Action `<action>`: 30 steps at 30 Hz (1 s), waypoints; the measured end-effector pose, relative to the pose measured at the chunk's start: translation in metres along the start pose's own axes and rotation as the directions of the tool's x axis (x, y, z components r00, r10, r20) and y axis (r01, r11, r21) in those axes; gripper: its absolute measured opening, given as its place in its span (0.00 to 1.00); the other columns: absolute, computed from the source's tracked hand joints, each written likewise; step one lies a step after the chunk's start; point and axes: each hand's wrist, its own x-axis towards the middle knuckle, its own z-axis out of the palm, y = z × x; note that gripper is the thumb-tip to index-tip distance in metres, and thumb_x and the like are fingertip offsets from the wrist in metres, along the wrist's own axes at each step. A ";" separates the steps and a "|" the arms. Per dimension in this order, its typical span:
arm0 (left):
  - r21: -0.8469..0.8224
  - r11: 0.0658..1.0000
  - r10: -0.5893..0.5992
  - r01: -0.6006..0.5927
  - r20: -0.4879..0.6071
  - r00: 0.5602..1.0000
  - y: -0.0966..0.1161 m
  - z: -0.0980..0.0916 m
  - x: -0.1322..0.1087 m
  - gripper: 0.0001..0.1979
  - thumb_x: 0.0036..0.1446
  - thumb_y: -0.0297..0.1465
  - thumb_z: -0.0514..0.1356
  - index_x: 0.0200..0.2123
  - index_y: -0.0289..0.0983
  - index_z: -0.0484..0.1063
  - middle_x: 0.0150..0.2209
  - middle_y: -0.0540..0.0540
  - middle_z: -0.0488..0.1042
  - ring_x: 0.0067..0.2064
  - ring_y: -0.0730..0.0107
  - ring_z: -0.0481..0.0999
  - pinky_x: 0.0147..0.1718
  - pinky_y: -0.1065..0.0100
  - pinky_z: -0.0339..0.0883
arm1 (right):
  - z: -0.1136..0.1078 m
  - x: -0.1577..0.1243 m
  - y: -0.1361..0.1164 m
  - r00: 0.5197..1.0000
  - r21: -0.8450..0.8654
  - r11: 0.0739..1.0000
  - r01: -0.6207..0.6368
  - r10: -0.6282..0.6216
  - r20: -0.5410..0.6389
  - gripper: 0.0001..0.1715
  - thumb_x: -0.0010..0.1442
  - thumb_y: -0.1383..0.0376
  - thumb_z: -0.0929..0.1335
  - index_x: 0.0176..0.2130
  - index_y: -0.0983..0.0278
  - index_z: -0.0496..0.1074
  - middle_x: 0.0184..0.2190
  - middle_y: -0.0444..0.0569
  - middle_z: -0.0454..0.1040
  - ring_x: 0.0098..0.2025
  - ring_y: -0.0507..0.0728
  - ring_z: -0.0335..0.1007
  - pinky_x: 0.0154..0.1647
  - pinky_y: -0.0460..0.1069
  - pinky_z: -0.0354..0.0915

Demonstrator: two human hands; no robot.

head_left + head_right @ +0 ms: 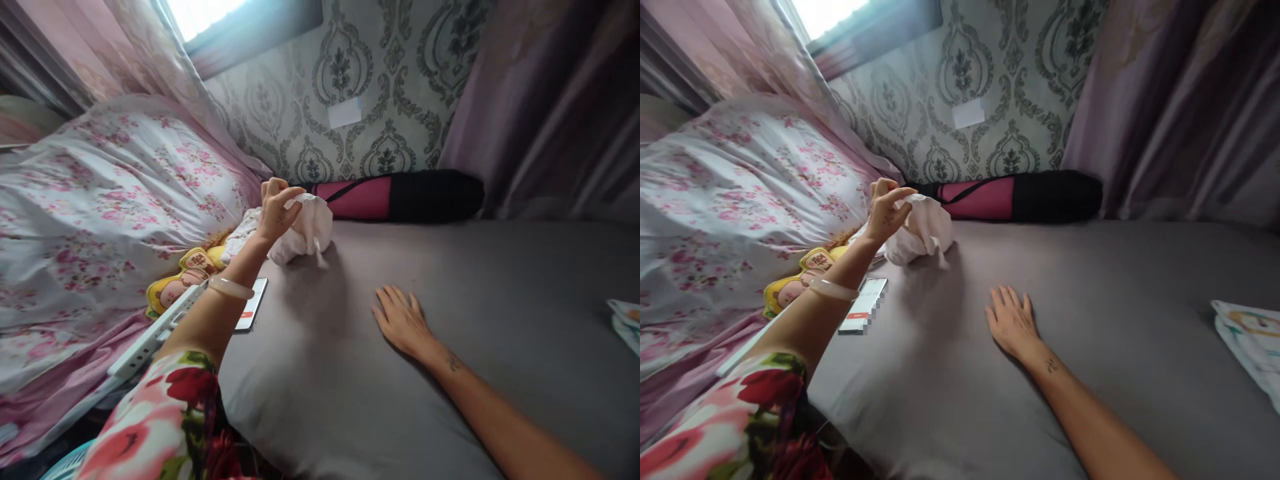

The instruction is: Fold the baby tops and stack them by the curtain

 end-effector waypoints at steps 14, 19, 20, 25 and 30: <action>-0.588 0.791 0.045 -0.167 -0.217 0.975 0.120 -0.023 0.030 0.09 0.57 0.39 0.63 0.39 0.43 0.77 0.39 0.48 0.67 0.47 0.64 0.68 0.50 0.61 0.62 | -0.097 0.016 0.009 0.934 0.681 0.716 0.153 0.120 -0.336 0.24 0.59 0.47 0.66 0.43 0.63 0.74 0.47 0.54 0.76 0.50 0.63 0.72 0.52 0.57 0.67; -0.777 0.626 -0.202 0.066 -0.080 0.976 0.111 0.004 0.021 0.11 0.54 0.41 0.63 0.35 0.40 0.78 0.37 0.47 0.68 0.42 0.69 0.69 0.40 0.69 0.64 | -0.160 0.000 0.027 0.888 0.779 0.623 0.068 0.318 -0.332 0.22 0.54 0.46 0.70 0.38 0.60 0.75 0.31 0.47 0.77 0.29 0.55 0.71 0.28 0.49 0.66; -0.799 0.586 -0.236 0.132 -0.012 0.972 0.112 0.011 0.016 0.11 0.53 0.41 0.64 0.33 0.39 0.78 0.36 0.48 0.69 0.41 0.70 0.69 0.38 0.70 0.64 | -0.176 -0.009 0.031 0.849 0.775 0.631 0.046 0.385 -0.363 0.22 0.55 0.46 0.70 0.39 0.59 0.76 0.30 0.47 0.77 0.27 0.55 0.70 0.25 0.49 0.65; -0.801 0.396 -0.134 0.450 0.434 0.891 0.141 0.038 -0.018 0.13 0.48 0.39 0.65 0.24 0.34 0.75 0.31 0.49 0.68 0.34 0.74 0.67 0.32 0.74 0.61 | -0.235 -0.056 0.065 0.865 0.720 0.654 -0.232 0.477 -0.155 0.22 0.49 0.42 0.72 0.35 0.55 0.77 0.24 0.49 0.76 0.21 0.58 0.69 0.16 0.50 0.61; -0.627 0.249 0.130 0.739 0.777 0.616 0.187 0.067 -0.046 0.07 0.46 0.32 0.62 0.25 0.32 0.74 0.25 0.50 0.69 0.26 0.78 0.64 0.24 0.75 0.57 | -0.217 -0.064 0.137 0.895 0.355 0.821 -0.446 0.403 0.192 0.19 0.52 0.47 0.69 0.29 0.58 0.79 0.27 0.49 0.79 0.29 0.62 0.75 0.25 0.51 0.69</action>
